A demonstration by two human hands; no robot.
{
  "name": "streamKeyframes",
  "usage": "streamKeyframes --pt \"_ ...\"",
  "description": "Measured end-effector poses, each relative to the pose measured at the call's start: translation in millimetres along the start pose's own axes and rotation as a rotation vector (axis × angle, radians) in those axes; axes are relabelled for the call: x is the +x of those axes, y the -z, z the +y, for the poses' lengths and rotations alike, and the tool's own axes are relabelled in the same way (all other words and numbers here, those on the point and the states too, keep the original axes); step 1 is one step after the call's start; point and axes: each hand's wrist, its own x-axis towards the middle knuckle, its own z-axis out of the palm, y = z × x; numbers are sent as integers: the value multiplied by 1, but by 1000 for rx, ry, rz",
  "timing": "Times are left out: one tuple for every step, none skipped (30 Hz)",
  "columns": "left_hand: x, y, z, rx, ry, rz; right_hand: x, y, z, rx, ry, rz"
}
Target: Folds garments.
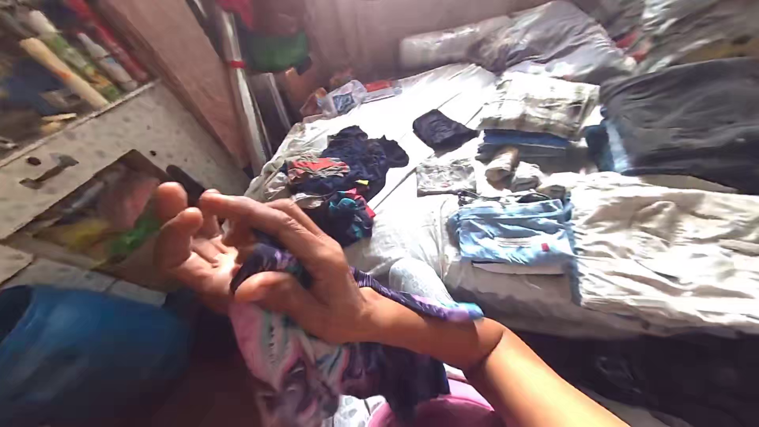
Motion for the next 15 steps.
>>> streamKeyframes --pt "11 -1 13 24 60 -50 -4 6 3 -46 -36 -22" --pt "18 5 22 36 93 -132 -9 12 6 -84 -56 -41" --pt "22 11 27 35 123 -223 -12 18 8 -109 -59 -52" --pt "26 9 36 42 160 -272 -14 23 11 -130 -39 -46" --pt "26 0 48 32 238 -224 -14 29 14 -160 -13 -39" --pt "23 -8 56 1 347 -133 -14 35 15 -199 1 -32" --pt "19 -8 61 -66 474 -123 -12 42 16 -238 3 -24" --pt "13 -2 65 -143 583 -213 -10 47 16 -274 0 -13" --pt "7 1 70 -171 654 -312 -8 51 17 -303 -4 -4" --pt "-1 0 78 -137 709 -385 -7 55 16 -323 -9 1" --pt "-9 -4 86 -87 768 -431 -4 57 16 -346 -9 7" --pt "-15 -13 93 1 808 -452 -1 60 14 -375 -6 14" --pt "-21 -21 96 106 823 -484 1 63 11 -400 -14 15" --pt "-25 -24 95 221 824 -544 4 67 7 -412 -35 14" --pt "-28 -24 93 327 809 -618 6 71 3 -409 -65 18"
